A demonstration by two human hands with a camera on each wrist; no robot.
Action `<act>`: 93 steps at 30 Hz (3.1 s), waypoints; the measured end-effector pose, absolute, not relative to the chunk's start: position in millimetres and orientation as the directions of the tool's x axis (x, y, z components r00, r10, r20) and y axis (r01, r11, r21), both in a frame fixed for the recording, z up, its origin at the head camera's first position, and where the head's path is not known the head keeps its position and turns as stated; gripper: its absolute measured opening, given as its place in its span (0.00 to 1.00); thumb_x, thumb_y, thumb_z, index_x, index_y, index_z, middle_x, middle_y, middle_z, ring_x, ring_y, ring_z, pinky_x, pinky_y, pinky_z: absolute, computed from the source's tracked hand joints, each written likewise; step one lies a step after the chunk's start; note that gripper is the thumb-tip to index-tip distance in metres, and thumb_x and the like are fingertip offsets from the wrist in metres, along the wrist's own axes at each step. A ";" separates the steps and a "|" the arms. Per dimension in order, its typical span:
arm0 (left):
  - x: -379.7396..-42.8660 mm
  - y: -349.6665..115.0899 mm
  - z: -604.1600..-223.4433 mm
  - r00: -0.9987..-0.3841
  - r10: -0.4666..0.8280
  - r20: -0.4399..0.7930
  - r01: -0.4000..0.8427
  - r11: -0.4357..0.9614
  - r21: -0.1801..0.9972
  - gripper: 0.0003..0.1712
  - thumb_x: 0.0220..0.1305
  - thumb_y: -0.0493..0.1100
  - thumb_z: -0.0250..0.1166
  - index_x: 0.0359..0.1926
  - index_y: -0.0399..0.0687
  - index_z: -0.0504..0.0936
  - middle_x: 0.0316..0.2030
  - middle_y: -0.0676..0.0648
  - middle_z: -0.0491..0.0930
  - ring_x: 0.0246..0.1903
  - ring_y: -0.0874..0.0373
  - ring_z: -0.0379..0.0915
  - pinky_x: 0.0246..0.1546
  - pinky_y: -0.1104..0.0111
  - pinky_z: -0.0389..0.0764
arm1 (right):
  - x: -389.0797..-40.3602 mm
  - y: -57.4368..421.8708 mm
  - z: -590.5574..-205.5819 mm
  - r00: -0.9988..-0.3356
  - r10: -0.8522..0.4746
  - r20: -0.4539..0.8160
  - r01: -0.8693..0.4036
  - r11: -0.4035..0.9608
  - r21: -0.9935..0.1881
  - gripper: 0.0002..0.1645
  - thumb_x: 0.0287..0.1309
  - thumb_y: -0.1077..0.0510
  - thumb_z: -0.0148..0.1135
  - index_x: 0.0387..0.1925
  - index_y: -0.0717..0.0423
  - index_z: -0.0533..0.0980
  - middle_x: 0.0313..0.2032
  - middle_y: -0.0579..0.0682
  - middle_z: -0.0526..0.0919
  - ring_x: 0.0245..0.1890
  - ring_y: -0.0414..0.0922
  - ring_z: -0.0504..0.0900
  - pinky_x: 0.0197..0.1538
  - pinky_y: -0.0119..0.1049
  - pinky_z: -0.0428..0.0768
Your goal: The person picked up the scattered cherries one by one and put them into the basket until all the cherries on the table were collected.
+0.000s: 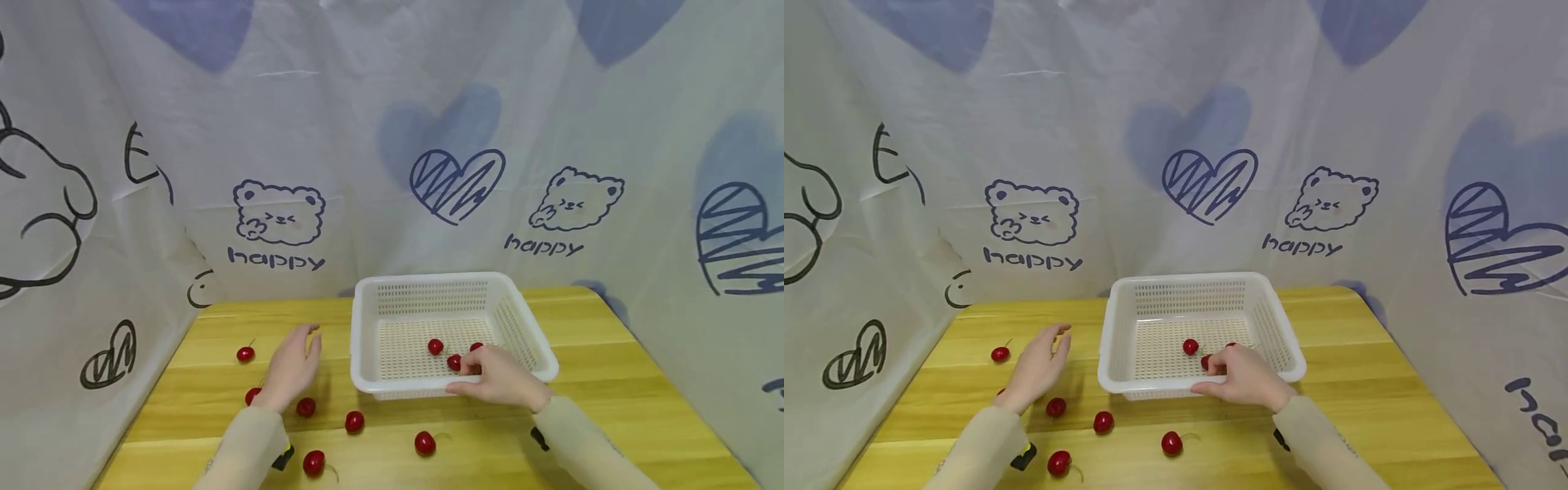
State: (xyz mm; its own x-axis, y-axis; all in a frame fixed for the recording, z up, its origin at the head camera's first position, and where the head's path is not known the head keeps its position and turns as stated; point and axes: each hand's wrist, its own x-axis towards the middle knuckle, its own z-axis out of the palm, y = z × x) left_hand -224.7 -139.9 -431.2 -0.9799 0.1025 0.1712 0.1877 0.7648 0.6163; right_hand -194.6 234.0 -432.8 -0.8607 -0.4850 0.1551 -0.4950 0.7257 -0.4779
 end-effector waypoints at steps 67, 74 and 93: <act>-124.0 -171.0 -466.3 -0.738 0.647 -0.192 0.575 0.752 0.322 0.12 0.58 0.40 0.71 0.44 0.57 0.86 0.41 0.56 0.82 0.34 0.67 0.74 0.35 0.71 0.80 | -200.9 221.4 -428.2 -0.854 -0.505 0.123 -0.496 0.721 -0.484 0.32 0.53 0.35 0.72 0.13 0.43 0.62 0.14 0.34 0.57 0.16 0.29 0.56 0.24 0.23 0.60; -124.0 -165.5 -466.3 -0.714 0.686 -0.143 0.618 0.713 0.332 0.12 0.56 0.39 0.72 0.42 0.55 0.86 0.37 0.58 0.81 0.33 0.69 0.74 0.34 0.71 0.80 | -189.5 234.4 -438.7 -0.878 -0.463 0.122 -0.459 0.742 -0.489 0.34 0.53 0.33 0.71 0.13 0.44 0.60 0.14 0.34 0.54 0.17 0.29 0.55 0.24 0.23 0.57; -124.0 -173.2 -455.8 -0.773 0.621 -0.131 0.549 0.758 0.353 0.12 0.57 0.40 0.73 0.43 0.52 0.85 0.35 0.60 0.79 0.31 0.72 0.72 0.32 0.72 0.79 | -195.4 214.7 -430.0 -0.862 -0.487 0.140 -0.494 0.745 -0.449 0.36 0.52 0.30 0.70 0.13 0.44 0.59 0.14 0.35 0.51 0.16 0.30 0.52 0.23 0.23 0.55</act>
State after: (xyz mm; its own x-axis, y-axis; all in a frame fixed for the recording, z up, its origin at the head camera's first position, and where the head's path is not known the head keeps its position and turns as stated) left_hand -124.0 -173.2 -455.8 -0.7728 0.6209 -0.1313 0.5489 0.7578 0.3528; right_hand -195.4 214.7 -430.0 -0.8622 -0.4868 0.1404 -0.4937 0.7449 -0.4489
